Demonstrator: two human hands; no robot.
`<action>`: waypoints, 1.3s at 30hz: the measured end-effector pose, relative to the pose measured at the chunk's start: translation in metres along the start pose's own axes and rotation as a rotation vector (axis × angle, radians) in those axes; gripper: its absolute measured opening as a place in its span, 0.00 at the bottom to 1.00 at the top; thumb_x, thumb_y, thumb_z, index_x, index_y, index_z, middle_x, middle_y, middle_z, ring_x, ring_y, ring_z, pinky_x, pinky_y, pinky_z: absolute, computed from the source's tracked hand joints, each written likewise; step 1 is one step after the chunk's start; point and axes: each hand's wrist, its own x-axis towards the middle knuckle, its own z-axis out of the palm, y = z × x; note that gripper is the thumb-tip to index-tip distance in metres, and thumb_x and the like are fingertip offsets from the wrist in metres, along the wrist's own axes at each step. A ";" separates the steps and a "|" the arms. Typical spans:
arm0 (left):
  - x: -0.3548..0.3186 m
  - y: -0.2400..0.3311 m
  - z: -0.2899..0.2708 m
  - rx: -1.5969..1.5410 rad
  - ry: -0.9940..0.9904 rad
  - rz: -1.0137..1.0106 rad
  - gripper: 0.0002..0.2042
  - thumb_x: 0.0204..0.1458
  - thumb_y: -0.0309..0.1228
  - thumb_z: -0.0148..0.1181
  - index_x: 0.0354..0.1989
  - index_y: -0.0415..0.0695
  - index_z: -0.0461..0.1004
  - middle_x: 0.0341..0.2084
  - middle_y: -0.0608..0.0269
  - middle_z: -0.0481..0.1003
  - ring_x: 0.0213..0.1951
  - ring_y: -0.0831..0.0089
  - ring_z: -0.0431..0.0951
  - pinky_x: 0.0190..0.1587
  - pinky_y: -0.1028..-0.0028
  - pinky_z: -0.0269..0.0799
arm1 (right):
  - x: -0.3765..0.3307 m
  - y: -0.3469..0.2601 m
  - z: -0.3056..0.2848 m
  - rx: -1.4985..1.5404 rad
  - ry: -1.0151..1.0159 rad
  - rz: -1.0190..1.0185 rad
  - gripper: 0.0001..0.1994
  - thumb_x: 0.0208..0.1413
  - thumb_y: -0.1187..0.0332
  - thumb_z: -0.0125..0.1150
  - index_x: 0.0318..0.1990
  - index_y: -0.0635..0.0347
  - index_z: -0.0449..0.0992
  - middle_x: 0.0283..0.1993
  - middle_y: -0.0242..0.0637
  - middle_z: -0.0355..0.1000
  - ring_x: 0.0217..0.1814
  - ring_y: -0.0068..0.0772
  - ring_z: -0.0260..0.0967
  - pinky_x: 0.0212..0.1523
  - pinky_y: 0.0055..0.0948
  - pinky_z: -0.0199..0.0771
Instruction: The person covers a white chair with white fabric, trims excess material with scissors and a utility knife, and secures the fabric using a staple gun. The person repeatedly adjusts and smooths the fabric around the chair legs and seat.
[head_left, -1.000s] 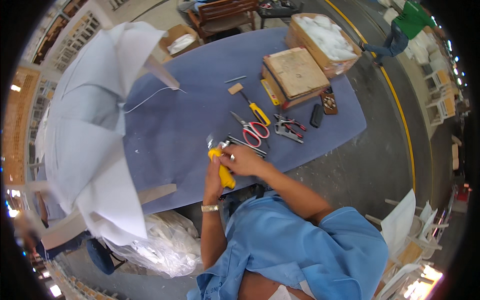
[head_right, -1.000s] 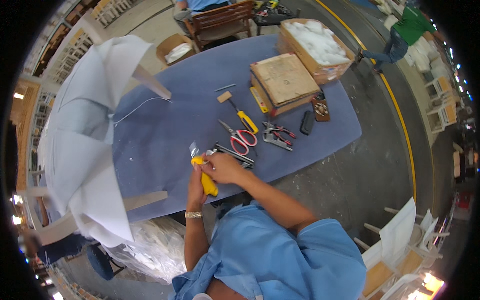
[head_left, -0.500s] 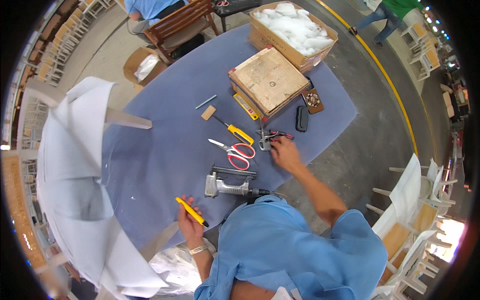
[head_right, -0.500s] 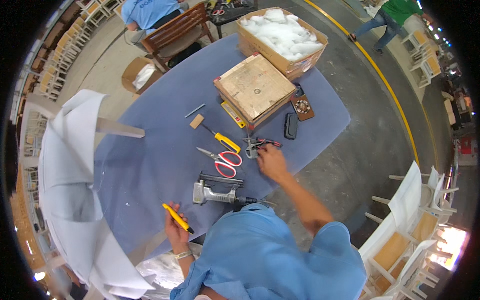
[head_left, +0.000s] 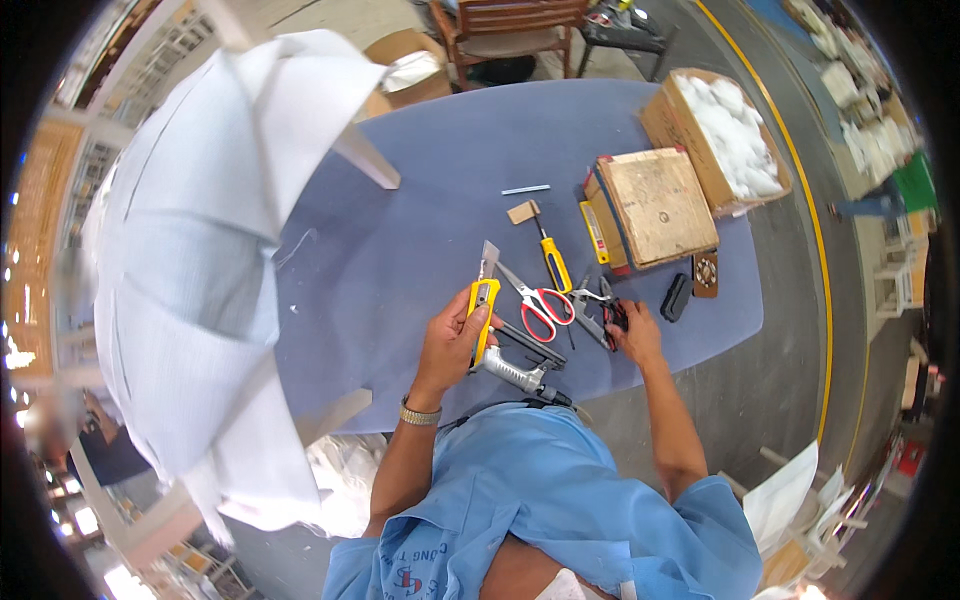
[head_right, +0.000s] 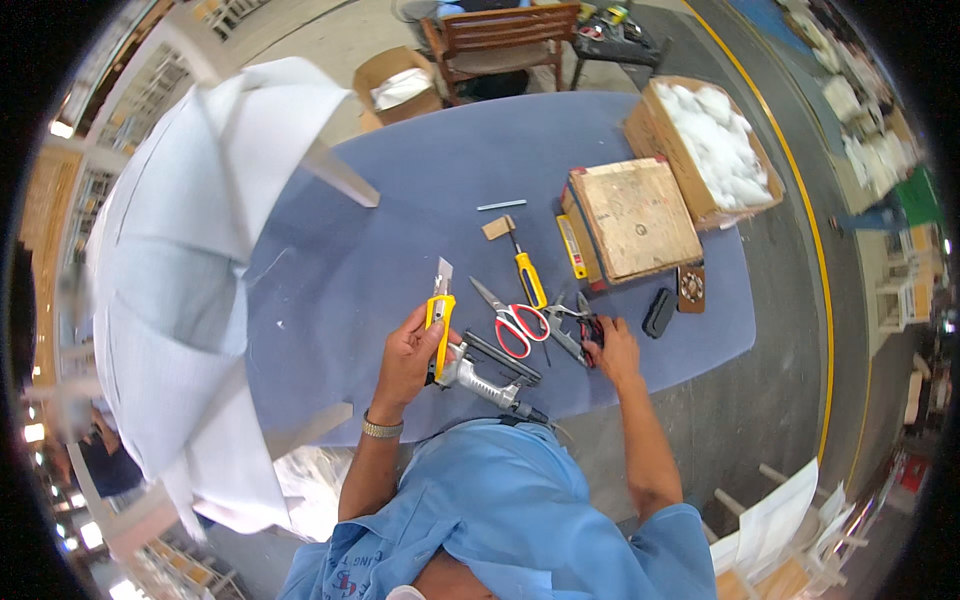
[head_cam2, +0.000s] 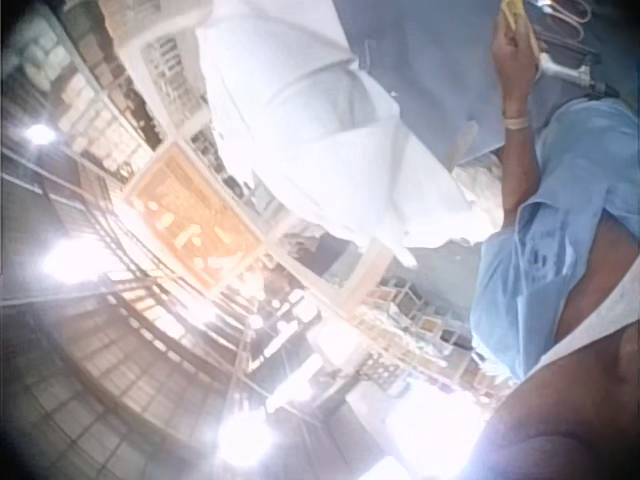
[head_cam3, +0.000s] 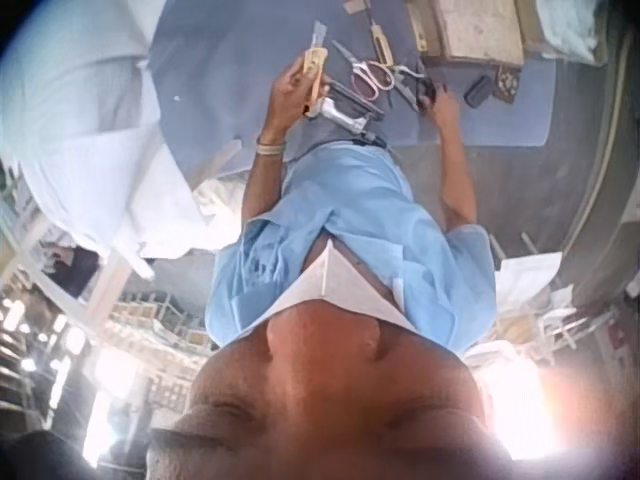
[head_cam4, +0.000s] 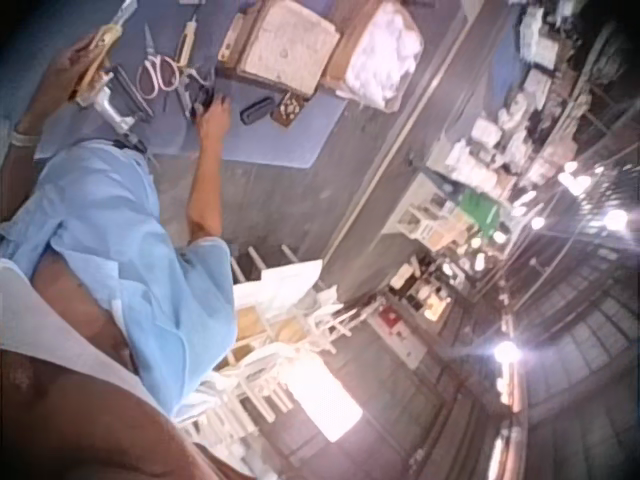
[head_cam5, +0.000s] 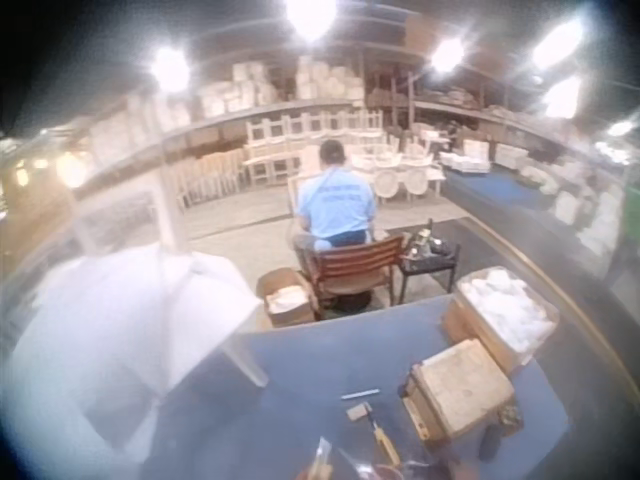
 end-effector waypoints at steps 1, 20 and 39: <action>-0.009 0.003 -0.001 0.042 0.032 0.029 0.20 0.67 0.36 0.52 0.64 0.41 0.66 0.33 0.62 0.78 0.30 0.81 0.76 0.35 0.80 0.74 | -0.004 0.006 0.006 0.022 0.023 -0.051 0.28 0.44 0.57 0.76 0.50 0.62 0.75 0.52 0.50 0.74 0.49 0.54 0.74 0.48 0.44 0.74; -0.206 -0.028 -0.004 0.139 0.359 0.116 0.19 0.67 0.32 0.52 0.62 0.37 0.67 0.33 0.61 0.78 0.28 0.80 0.76 0.34 0.80 0.73 | -0.137 -0.195 -0.060 0.983 -0.379 -0.409 0.08 0.66 0.68 0.54 0.45 0.64 0.74 0.34 0.34 0.68 0.39 0.26 0.67 0.39 0.30 0.68; -0.366 -0.045 -0.070 0.190 0.579 0.139 0.21 0.67 0.32 0.52 0.65 0.35 0.64 0.35 0.60 0.79 0.29 0.80 0.76 0.35 0.80 0.74 | -0.269 -0.315 0.035 0.686 -0.503 -0.812 0.11 0.66 0.62 0.54 0.43 0.63 0.70 0.39 0.46 0.68 0.40 0.50 0.68 0.40 0.40 0.67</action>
